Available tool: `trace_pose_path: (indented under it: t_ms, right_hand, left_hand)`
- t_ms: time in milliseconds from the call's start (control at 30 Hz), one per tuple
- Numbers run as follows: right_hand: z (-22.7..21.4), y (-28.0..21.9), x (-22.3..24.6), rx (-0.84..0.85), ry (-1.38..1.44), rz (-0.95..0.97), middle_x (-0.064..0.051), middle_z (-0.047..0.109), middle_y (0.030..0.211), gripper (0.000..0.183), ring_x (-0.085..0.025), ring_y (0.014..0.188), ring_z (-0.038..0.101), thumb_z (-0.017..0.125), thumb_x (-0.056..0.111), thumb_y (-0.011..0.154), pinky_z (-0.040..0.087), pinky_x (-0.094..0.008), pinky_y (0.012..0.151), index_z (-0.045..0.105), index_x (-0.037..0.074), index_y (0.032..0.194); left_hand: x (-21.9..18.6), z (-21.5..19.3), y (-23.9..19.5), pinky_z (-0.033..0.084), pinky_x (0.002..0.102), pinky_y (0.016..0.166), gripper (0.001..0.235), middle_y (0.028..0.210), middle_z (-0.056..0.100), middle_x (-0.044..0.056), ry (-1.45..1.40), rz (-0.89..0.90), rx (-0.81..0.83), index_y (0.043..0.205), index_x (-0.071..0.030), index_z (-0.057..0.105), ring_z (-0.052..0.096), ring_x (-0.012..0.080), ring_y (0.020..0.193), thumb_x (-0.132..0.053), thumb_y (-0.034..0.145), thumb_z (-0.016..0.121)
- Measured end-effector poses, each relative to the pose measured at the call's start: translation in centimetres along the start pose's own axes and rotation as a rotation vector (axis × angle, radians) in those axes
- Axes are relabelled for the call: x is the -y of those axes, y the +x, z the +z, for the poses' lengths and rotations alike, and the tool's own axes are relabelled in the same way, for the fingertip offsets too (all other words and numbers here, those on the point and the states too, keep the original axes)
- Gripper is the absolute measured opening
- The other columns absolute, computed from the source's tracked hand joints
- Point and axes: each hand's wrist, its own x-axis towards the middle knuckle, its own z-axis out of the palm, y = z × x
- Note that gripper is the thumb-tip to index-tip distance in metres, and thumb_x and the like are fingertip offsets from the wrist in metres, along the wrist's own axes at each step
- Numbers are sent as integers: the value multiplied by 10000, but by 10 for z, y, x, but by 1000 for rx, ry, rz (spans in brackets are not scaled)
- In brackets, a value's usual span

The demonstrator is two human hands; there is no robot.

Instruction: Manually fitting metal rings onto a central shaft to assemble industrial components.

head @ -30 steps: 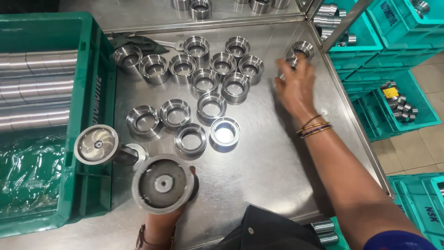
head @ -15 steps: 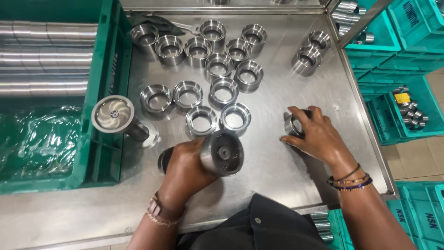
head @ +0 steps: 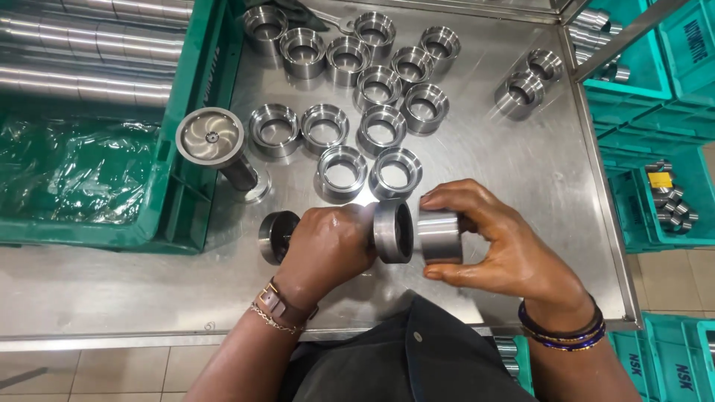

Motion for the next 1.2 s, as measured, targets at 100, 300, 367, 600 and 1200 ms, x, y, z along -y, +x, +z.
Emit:
trace_pose_path:
  t_ms: [100,300,367,600,1200]
  right_hand:
    - [7,6,9,13,-133,-109,-88,581,1318,716,-227,1234,629,933,162,699,556,-375,1007,595,117,1328]
    - [18,9,10,-7,-146,-89,-84,592,1320,710,-249,1233,643,935,220,689,581,-386,997,611,153,1316]
    - [20,10,10,-16,-198,-83,-81,603,1313,713,-249,1230,645,939,226,669,577,-391,992,618,165,1303]
    - [27,11,7,-10,-212,-26,-68,627,1285,729,-240,1190,676,944,271,652,607,-384,972,608,182,1293]
    - [13,-7,31,-98,-279,4,-80,687,1232,712,-238,1114,710,941,282,618,597,-363,867,642,155,1251]
  left_hand:
    - [-1,2,0,540,485,595,272,736,706,116,-42,-31,11,933,-78,685,695,352,673,-212,707,759]
    - [-3,2,-1,542,480,590,320,730,708,107,-30,-35,16,1007,-93,690,699,346,675,-227,726,765]
    - [-4,2,-1,538,484,575,361,726,707,108,-28,-21,28,1032,-83,687,697,349,663,-237,718,774]
    - [-5,4,-3,544,465,579,405,730,707,92,-28,9,-4,1066,-74,684,695,327,643,-196,692,777]
    - [-9,12,-1,547,447,592,335,739,708,104,-66,24,-53,994,-76,702,700,321,654,-163,680,775]
